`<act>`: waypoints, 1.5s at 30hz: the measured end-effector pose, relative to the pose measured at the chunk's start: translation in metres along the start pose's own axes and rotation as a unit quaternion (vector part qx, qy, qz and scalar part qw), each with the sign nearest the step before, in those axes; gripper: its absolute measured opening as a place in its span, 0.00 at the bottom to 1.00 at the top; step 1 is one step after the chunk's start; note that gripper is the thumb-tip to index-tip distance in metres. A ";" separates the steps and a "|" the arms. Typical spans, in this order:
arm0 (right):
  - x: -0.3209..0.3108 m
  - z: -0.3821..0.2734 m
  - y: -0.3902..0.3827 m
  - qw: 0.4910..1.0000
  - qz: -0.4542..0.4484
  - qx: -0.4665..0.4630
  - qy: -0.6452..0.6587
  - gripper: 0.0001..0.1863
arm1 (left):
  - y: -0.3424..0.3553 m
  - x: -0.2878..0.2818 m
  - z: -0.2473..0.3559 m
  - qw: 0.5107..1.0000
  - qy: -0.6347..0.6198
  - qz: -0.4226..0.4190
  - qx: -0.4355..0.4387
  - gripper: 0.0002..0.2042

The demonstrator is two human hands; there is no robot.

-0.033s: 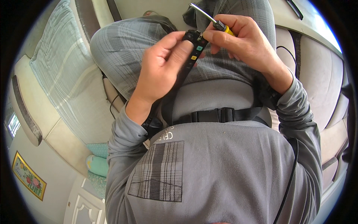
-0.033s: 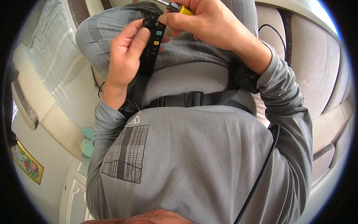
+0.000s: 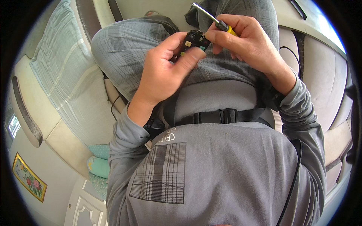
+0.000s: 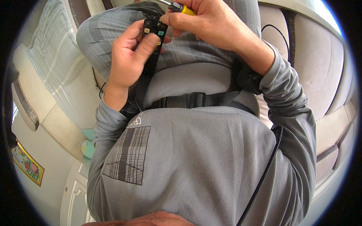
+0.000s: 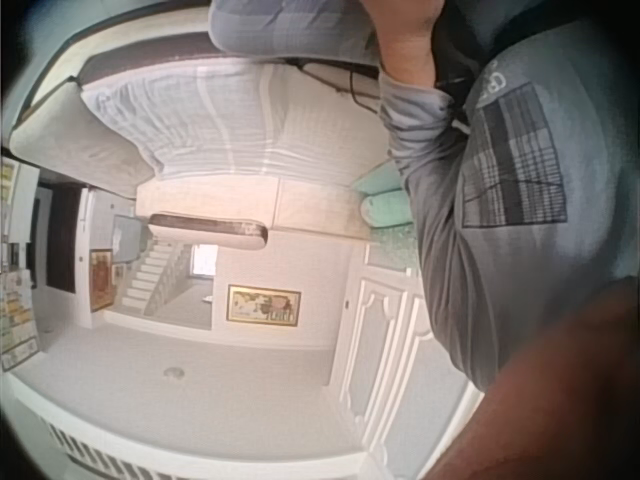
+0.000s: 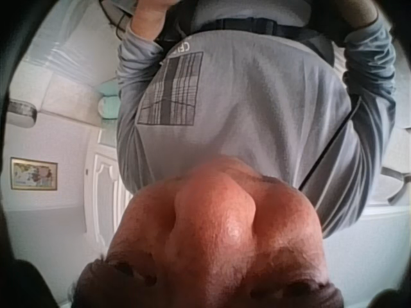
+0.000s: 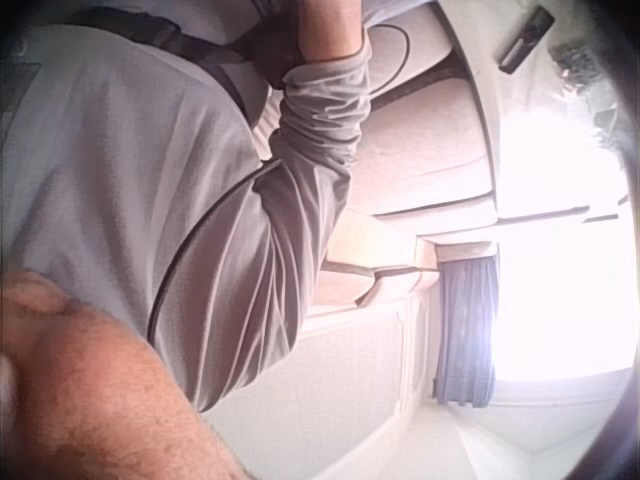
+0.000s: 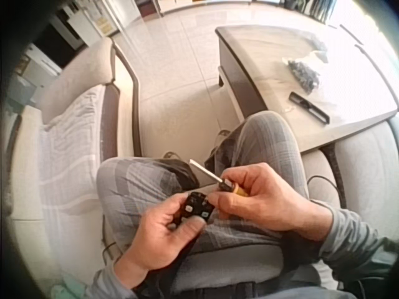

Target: The person uses a yellow-handled screwdriver to pry open the back cover of a black remote control. They then use the screwdriver to adjust or clean the internal circuit board and buttons before reassembling the remote.

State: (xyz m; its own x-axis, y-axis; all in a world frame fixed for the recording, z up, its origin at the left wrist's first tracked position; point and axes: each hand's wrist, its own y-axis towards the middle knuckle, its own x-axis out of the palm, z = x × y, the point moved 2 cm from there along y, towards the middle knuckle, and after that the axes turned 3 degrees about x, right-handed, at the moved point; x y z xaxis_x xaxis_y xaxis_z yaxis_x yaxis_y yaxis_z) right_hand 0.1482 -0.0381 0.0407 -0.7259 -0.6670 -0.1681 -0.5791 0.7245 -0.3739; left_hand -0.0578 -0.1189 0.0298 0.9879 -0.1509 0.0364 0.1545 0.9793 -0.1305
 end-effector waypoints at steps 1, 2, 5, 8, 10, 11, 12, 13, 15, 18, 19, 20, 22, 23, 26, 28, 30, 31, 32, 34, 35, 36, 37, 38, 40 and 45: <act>0.000 0.000 0.000 1.000 0.001 -0.007 -0.001 0.15 | 0.000 0.001 0.002 0.995 0.093 0.006 0.034 0.19; 0.000 0.000 0.001 1.000 0.001 -0.013 -0.002 0.15 | 0.000 0.002 0.004 0.981 0.184 0.011 0.066 0.20; 0.001 0.000 0.002 1.000 0.005 -0.020 -0.006 0.14 | 0.000 0.001 0.007 0.945 0.313 0.020 0.091 0.23; 0.004 0.000 0.001 1.000 0.011 -0.010 0.002 0.14 | 0.001 0.002 0.008 0.938 0.335 0.017 0.082 0.23; 0.006 0.000 0.000 1.000 0.012 -0.004 0.006 0.14 | 0.001 0.002 0.008 0.939 0.333 0.008 0.080 0.22; 0.006 0.000 -0.001 1.000 0.011 -0.003 0.004 0.14 | 0.002 0.002 0.008 0.941 0.329 0.001 0.081 0.22; 0.006 0.000 -0.001 1.000 0.009 -0.003 0.003 0.14 | 0.002 0.001 0.008 0.942 0.326 -0.005 0.082 0.22; 0.006 -0.001 -0.001 1.000 0.003 -0.001 0.003 0.14 | 0.002 0.001 0.007 0.943 0.323 -0.004 0.083 0.21; 0.006 -0.001 0.000 1.000 -0.011 0.001 0.004 0.14 | 0.002 0.000 0.005 0.943 0.320 -0.003 0.087 0.21; 0.007 -0.003 0.002 1.000 -0.024 -0.015 0.010 0.14 | 0.002 -0.001 0.002 0.947 0.309 -0.008 0.090 0.21; 0.008 -0.004 0.002 0.999 -0.027 -0.014 0.012 0.15 | 0.002 -0.001 0.001 0.948 0.300 -0.004 0.105 0.22; 0.009 -0.005 0.003 0.999 -0.030 -0.013 0.013 0.15 | 0.003 -0.001 0.000 0.949 0.290 0.000 0.120 0.22; 0.010 -0.006 0.004 0.999 -0.032 -0.006 0.014 0.15 | 0.002 -0.002 -0.002 0.956 0.272 -0.002 0.111 0.24; 0.010 -0.006 0.004 0.999 -0.032 0.000 0.013 0.15 | 0.001 -0.003 -0.002 0.961 0.264 -0.008 0.087 0.24; 0.010 -0.007 0.006 0.999 -0.042 0.004 0.017 0.16 | 0.000 -0.005 -0.002 0.967 0.244 -0.017 0.068 0.26; 0.008 -0.006 0.008 0.997 -0.063 0.002 0.043 0.16 | 0.001 -0.005 -0.001 0.970 0.230 -0.021 0.070 0.27; 0.007 -0.004 0.008 0.991 -0.095 0.003 0.090 0.17 | 0.001 -0.006 -0.001 0.974 0.212 -0.027 0.070 0.27; 0.006 -0.003 0.008 0.990 -0.096 -0.007 0.105 0.17 | 0.000 -0.006 -0.001 0.974 0.212 -0.038 0.065 0.27; 0.006 -0.002 0.008 0.988 -0.097 -0.018 0.119 0.18 | 0.000 -0.007 -0.001 0.974 0.211 -0.049 0.060 0.28; 0.006 0.000 0.008 0.985 -0.103 -0.047 0.134 0.19 | -0.001 -0.007 -0.002 0.974 0.211 -0.064 0.061 0.28; 0.007 0.001 0.009 0.983 -0.108 -0.066 0.133 0.20 | -0.001 -0.006 -0.004 0.973 0.212 -0.067 0.067 0.28; 0.007 0.002 0.009 0.981 -0.113 -0.086 0.133 0.21 | -0.001 -0.005 -0.006 0.972 0.212 -0.072 0.068 0.29; 0.007 0.004 0.010 0.983 -0.113 -0.079 0.123 0.22 | 0.000 -0.006 -0.007 0.970 0.223 -0.080 0.063 0.29; 0.007 0.005 0.010 0.984 -0.113 -0.073 0.114 0.23 | -0.001 -0.008 -0.008 0.967 0.232 -0.089 0.054 0.30; 0.007 0.007 0.010 0.986 -0.116 -0.059 0.106 0.23 | -0.001 -0.009 -0.011 0.963 0.246 -0.098 0.046 0.31; 0.006 0.009 0.011 0.985 -0.132 -0.036 0.107 0.22 | -0.002 -0.011 -0.014 0.955 0.268 -0.098 0.077 0.35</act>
State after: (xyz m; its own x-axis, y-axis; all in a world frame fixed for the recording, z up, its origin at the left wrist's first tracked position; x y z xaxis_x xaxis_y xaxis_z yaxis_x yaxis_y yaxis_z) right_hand 0.1410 -0.0363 0.0271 -0.6031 -0.7876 0.1264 -0.7779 0.5457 -0.3116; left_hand -0.0687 -0.1215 0.0157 0.8128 -0.3402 -0.4728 0.3739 0.9272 -0.0244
